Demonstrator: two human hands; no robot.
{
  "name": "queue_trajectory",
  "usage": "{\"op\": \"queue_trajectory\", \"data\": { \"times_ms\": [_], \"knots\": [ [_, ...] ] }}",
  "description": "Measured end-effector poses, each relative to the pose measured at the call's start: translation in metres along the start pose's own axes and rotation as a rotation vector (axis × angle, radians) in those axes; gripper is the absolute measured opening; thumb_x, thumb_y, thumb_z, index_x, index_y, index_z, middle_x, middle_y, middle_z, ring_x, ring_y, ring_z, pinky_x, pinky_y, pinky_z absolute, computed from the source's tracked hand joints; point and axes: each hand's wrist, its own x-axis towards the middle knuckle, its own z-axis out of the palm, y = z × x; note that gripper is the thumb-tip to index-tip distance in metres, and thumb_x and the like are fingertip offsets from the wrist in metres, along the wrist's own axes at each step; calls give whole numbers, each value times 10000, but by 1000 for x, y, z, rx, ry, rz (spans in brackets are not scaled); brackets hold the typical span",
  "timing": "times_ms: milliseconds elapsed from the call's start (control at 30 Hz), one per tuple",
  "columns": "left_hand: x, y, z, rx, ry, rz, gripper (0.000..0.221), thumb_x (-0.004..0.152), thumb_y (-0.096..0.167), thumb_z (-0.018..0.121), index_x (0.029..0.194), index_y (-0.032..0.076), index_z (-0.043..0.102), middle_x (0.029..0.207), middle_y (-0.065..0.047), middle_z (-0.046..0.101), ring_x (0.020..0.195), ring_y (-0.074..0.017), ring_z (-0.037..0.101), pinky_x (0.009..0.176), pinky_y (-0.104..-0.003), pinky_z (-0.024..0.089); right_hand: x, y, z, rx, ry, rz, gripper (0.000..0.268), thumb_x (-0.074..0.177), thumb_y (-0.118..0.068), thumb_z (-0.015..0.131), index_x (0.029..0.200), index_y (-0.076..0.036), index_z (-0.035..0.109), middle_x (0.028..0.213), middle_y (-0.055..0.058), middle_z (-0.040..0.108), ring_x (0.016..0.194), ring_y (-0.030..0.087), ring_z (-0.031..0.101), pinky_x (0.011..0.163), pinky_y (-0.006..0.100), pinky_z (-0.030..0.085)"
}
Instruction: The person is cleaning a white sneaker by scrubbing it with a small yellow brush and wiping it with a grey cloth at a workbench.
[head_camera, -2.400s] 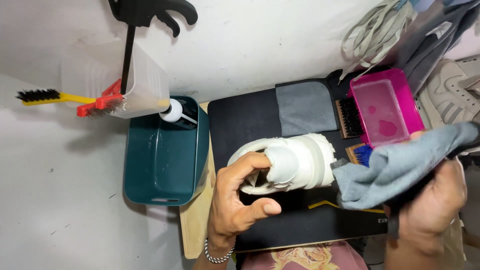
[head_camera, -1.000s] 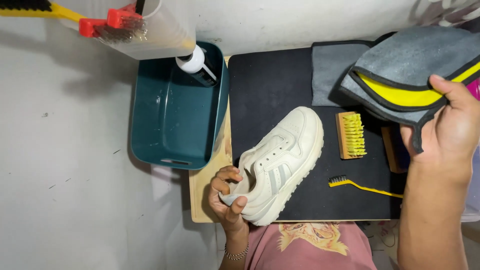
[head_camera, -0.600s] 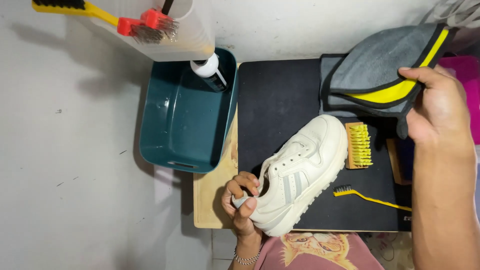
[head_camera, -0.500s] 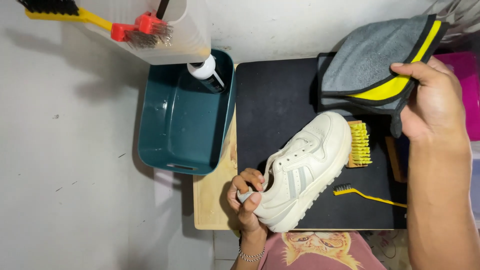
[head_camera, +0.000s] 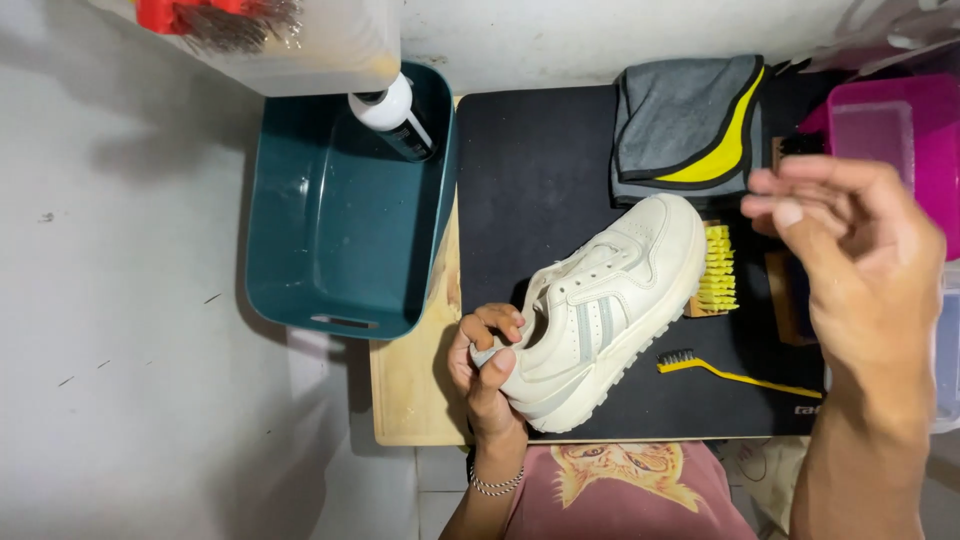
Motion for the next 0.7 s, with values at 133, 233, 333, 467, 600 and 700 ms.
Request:
{"op": "queue_trajectory", "data": {
  "times_ms": [133,233,333,467,600,700],
  "knots": [
    [5,2,0,20,-27,3,267,752,218,706,756,128,454,804,-82,615,864,-266,578,887,-417,449,-44,1,-27,-521,-222,471,147,976,-190,652,1101,-129,700,1057,-7,770,769,170,654,729,271,505],
    [6,9,3,86,-100,15,277,777,236,694,759,133,438,802,-79,612,860,-269,568,877,-410,451,-69,14,-30,-854,-408,611,240,880,-335,719,1111,-296,774,1034,-146,829,774,122,709,782,293,525],
    [6,14,8,151,-175,41,278,801,238,691,762,139,434,787,-66,610,846,-266,562,855,-403,459,-91,37,-23,-887,-463,590,330,862,-329,708,1191,-295,713,1124,-111,791,983,104,782,896,336,559],
    [1,21,4,232,-239,68,262,818,245,663,765,141,429,816,-76,601,856,-277,561,876,-422,468,-113,51,-13,-892,-391,494,235,908,-307,702,1137,-255,710,1070,-26,711,976,177,717,792,391,520],
    [-5,21,-1,236,-189,53,248,817,222,658,764,131,434,902,-104,599,924,-263,560,973,-439,466,-124,50,-16,-905,-402,498,165,959,-328,661,1078,-252,746,993,-48,708,881,193,704,743,383,492],
    [-8,21,-5,236,-137,16,255,835,255,672,785,138,451,969,-112,626,1023,-285,592,1016,-445,437,-137,36,-32,-835,-392,438,219,901,-379,673,1051,-244,760,940,-85,757,927,167,640,803,364,475]
  ]
}}
